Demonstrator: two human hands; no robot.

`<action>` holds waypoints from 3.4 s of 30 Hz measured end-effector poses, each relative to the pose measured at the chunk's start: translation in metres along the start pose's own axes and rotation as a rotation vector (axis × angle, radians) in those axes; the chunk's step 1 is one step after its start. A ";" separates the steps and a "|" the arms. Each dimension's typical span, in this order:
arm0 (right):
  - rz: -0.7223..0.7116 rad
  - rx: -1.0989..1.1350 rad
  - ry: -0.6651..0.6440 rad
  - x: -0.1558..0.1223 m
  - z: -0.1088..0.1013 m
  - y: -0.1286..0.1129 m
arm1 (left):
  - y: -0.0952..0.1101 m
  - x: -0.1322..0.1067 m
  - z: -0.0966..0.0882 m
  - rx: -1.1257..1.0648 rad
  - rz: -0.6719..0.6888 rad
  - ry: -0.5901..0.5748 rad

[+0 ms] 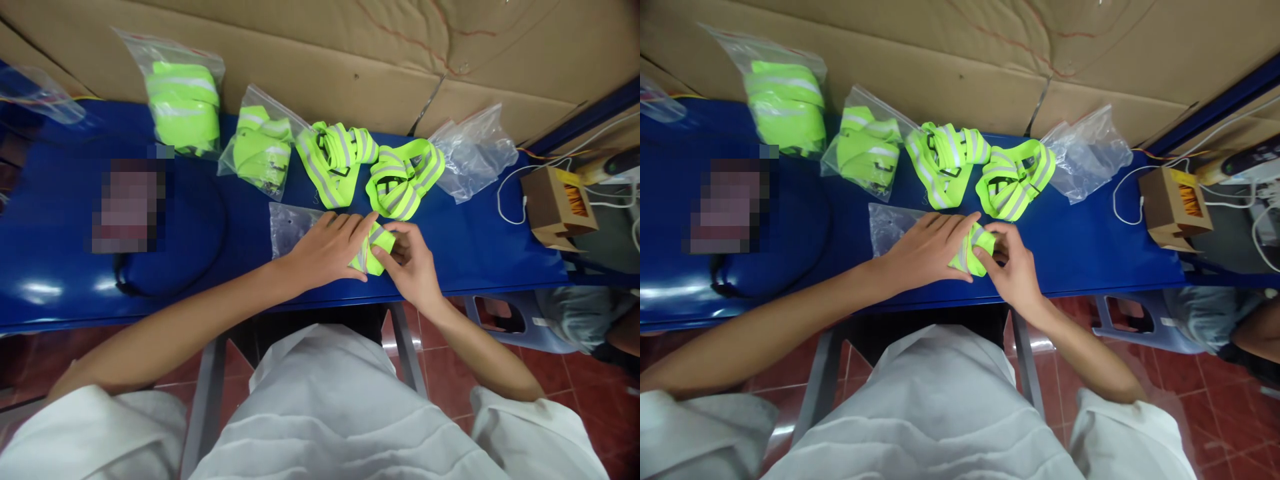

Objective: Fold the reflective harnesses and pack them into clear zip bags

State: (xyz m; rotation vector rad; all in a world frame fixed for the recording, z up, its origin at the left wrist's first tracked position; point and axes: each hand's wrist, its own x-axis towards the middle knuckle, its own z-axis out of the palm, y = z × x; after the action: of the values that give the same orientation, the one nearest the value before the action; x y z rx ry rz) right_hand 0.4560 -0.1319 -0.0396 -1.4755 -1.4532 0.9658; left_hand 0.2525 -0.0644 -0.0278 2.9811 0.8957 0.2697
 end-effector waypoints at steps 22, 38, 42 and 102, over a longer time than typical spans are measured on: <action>-0.265 0.116 -0.394 0.018 -0.011 -0.006 | 0.021 0.007 -0.021 0.112 0.060 0.287; -0.528 -0.007 -0.691 0.101 -0.008 -0.030 | -0.055 0.003 -0.035 -0.945 -0.366 0.086; -0.349 -0.084 -0.754 0.112 -0.003 -0.040 | -0.074 0.000 -0.020 -1.287 -0.449 -0.077; -0.213 0.032 -0.070 0.105 0.006 -0.024 | -0.054 -0.011 -0.007 -1.265 -0.684 0.512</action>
State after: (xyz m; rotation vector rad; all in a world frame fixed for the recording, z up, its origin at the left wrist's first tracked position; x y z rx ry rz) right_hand 0.4453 -0.0275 -0.0168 -1.2457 -1.6016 0.9119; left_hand 0.2129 -0.0251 -0.0260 1.3846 1.0947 1.0705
